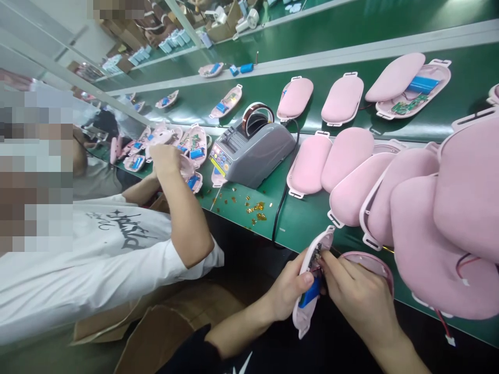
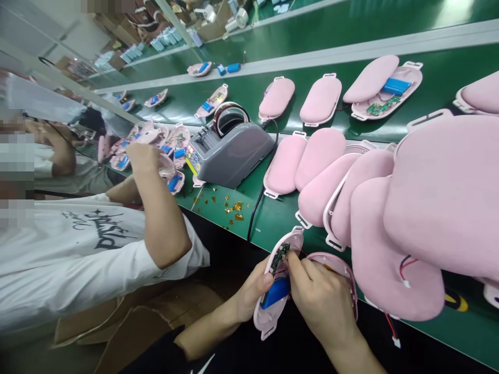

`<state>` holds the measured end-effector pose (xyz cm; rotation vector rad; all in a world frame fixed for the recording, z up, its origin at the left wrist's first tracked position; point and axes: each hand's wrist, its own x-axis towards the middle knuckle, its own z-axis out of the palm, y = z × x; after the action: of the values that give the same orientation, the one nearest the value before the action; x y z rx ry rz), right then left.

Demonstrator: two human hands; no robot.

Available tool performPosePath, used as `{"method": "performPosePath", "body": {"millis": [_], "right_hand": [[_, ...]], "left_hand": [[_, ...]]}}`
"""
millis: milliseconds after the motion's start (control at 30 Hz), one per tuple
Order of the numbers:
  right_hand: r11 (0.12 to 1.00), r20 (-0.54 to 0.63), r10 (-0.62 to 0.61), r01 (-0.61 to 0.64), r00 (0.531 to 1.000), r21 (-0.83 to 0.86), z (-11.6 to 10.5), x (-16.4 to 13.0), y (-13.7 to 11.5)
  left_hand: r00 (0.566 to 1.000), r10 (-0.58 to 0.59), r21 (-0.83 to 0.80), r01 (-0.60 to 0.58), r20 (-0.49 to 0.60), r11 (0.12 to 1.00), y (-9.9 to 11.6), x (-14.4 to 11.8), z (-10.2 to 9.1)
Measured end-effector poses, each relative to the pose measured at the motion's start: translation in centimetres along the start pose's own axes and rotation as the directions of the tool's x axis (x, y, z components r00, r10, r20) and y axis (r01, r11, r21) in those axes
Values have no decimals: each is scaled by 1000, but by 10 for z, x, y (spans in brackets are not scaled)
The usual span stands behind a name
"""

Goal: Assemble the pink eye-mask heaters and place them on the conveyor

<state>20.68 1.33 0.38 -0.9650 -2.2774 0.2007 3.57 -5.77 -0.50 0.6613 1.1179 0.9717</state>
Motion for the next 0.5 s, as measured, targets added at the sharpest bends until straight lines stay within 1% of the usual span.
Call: {"method": "performPosePath", "body": {"millis": [133,267,400,500], "right_hand": [[1000,-33,15,-15,999,-3,1,-1,0],[1000,-43,-14,15,999,22,3,-3,5],[999,-18,-39,40,999,12,5,-5,8],[999,-19,-46,46,999,8,7,-5,8]], "left_hand": [[1000,-2,19,2,-13,1000,0,-1,1],[999,2,29,-1,-37,1000,0,-1,3],[999,0,-23,-1,-49,1000,-2,-1,3],[999,-10,-79,6,-52,997,-7,-2,1]]}}
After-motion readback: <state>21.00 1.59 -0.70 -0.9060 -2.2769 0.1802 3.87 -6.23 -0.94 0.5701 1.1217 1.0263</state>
